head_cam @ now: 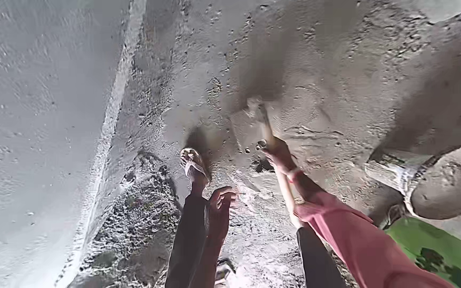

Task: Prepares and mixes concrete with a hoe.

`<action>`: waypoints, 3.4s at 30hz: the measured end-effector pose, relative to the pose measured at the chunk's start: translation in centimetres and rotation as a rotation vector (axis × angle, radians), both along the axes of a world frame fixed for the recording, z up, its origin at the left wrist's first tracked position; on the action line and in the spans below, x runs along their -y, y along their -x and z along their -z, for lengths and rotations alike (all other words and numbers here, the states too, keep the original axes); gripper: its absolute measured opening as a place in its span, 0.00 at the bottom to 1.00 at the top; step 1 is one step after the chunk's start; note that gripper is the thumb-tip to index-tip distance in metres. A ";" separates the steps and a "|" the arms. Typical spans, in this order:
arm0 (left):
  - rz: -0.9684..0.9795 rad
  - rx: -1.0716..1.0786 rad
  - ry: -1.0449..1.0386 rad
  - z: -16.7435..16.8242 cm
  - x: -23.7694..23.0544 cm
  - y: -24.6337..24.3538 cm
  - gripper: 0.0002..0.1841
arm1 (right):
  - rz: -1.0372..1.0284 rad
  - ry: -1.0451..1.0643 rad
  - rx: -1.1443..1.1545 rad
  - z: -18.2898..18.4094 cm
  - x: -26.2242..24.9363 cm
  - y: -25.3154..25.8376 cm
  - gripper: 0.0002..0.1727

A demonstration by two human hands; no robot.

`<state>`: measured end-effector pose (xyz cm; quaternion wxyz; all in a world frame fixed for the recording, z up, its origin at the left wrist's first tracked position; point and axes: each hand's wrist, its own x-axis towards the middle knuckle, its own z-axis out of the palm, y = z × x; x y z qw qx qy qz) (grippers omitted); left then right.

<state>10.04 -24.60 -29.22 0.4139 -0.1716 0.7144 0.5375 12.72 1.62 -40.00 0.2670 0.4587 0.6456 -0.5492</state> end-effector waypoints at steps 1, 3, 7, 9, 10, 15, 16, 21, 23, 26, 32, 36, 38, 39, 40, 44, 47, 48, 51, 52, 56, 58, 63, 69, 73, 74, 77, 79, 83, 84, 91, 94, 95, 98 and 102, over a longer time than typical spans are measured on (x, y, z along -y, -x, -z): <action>-0.053 0.009 0.005 0.1 0.4 -0.1 0.14 | -0.076 -0.016 -0.015 1.0 2.2 3.4 0.21; -0.127 0.007 0.015 0.1 1.0 -1.1 0.14 | -0.227 -0.046 -0.080 4.0 6.3 10.6 0.22; -0.152 0.022 0.032 1.3 1.4 -4.2 0.14 | -0.437 -0.089 -0.193 10.8 11.1 17.8 0.24; -0.139 0.022 0.042 1.9 1.0 -5.3 0.14 | -0.572 -0.081 -0.086 10.2 11.5 16.9 0.23; -0.126 0.034 0.046 1.8 0.7 -5.9 0.14 | -0.626 -0.076 -0.027 9.6 11.4 15.0 0.23; -0.015 0.088 0.026 2.4 -1.1 -7.1 0.15 | -0.815 -0.047 0.206 8.4 7.0 0.8 0.23; 0.007 0.095 0.027 2.5 -1.2 -7.4 0.15 | -0.856 -0.058 0.244 8.4 5.7 -2.2 0.23; 0.103 0.097 0.019 3.4 -1.4 -8.6 0.15 | -0.870 -0.044 0.291 6.2 -0.3 -10.0 0.24; 0.143 0.091 0.034 3.7 -1.6 -9.2 0.15 | -0.843 -0.047 0.314 4.8 -3.6 -12.1 0.24; 0.243 0.094 0.074 4.5 -1.9 -10.9 0.15 | -0.720 -0.049 0.301 0.6 -10.3 -16.2 0.22; 0.659 -0.239 0.100 -0.2 -6.2 -15.2 0.16 | -0.291 -0.090 0.291 -11.6 -23.0 -26.7 0.21; 0.751 0.234 0.356 -10.8 -14.4 -16.2 0.17 | 0.002 -0.113 0.217 -20.0 -30.4 -34.2 0.20; 0.702 0.097 0.216 -5.9 -10.0 -23.1 0.16 | 0.175 -0.171 0.194 -23.3 -33.1 -38.0 0.20; 0.715 0.186 0.174 -4.4 -9.1 -25.1 0.16 | 0.248 -0.219 0.190 -24.4 -33.9 -39.6 0.20; 0.693 0.201 0.166 -2.6 -8.1 -27.5 0.15 | 0.291 -0.290 0.182 -24.7 -34.6 -41.2 0.20; 0.794 0.238 0.109 -1.0 -8.9 -31.1 0.16 | 0.300 -0.667 0.179 -21.5 -36.8 -45.5 0.25; 0.862 0.214 0.103 -0.1 -7.7 -30.2 0.16 | 0.283 -0.946 0.269 -19.5 -37.4 -44.8 0.33; 0.873 0.188 0.128 -0.2 -6.7 -29.1 0.17 | 0.288 -1.001 0.308 -19.5 -37.3 -43.9 0.36; 0.825 0.218 0.218 -3.8 -7.5 -23.4 0.17 | 0.232 -1.125 0.386 -21.8 -36.8 -40.1 0.34; 0.775 0.201 0.223 -4.7 -7.6 -22.1 0.17 | 0.180 -1.147 0.403 -22.9 -36.4 -38.7 0.31; 0.451 0.058 0.053 -2.5 -4.4 -21.5 0.18 | -0.113 -1.019 0.468 -26.3 -31.4 -31.7 0.25; 0.305 0.035 -0.010 -1.7 -3.4 -21.4 0.17 | -0.296 -0.883 0.471 -25.3 -27.8 -28.0 0.27; -0.165 0.018 0.119 0.0 2.0 -20.6 0.15 | -0.704 -0.471 0.258 -11.8 -13.7 -19.0 0.26; -0.532 -0.012 0.232 2.3 7.6 -23.6 0.16 | -0.939 -0.164 -0.103 4.2 9.5 -8.2 0.27; -0.600 -0.095 0.295 2.6 8.7 -25.1 0.16 | -1.114 -0.115 -0.168 9.1 19.4 -3.4 0.26; -0.610 -0.101 0.301 2.8 8.9 -25.0 0.16 | -1.155 -0.107 -0.124 9.3 20.0 -2.9 0.25; -0.589 -0.099 0.288 3.0 8.4 -25.1 0.17 | -1.290 -0.083 0.036 8.0 17.7 -5.5 0.23; -0.540 -0.107 0.261 3.5 7.7 -24.2 0.16 | -1.347 -0.096 0.112 7.5 13.4 -8.7 0.21; -0.452 -0.200 0.153 3.4 6.7 -22.2 0.15 | -1.500 -0.159 0.273 6.1 2.8 -14.5 0.27; -0.440 -0.220 0.124 3.2 6.4 -22.1 0.15 | -1.538 -0.175 0.314 5.2 0.3 -15.4 0.28; -0.338 -0.138 0.111 4.0 8.3 -21.7 0.15 | -1.352 -0.402 0.298 1.5 -6.3 -11.6 0.26; -0.322 -0.112 0.100 4.4 8.6 -21.0 0.15 | -1.075 -0.467 -0.010 4.5 -1.8 -2.9 0.26; -0.296 -0.099 0.104 3.8 8.6 -21.2 0.15 | -1.012 -0.446 -0.111 5.6 0.2 -0.3 0.27; -0.269 -0.122 0.125 4.2 8.4 -20.3 0.15 | -0.876 -0.343 -0.331 9.8 6.1 9.8 0.29; -0.231 -0.086 0.134 4.1 6.6 -21.5 0.14 | -0.794 -0.313 -0.167 10.4 7.0 10.5 0.27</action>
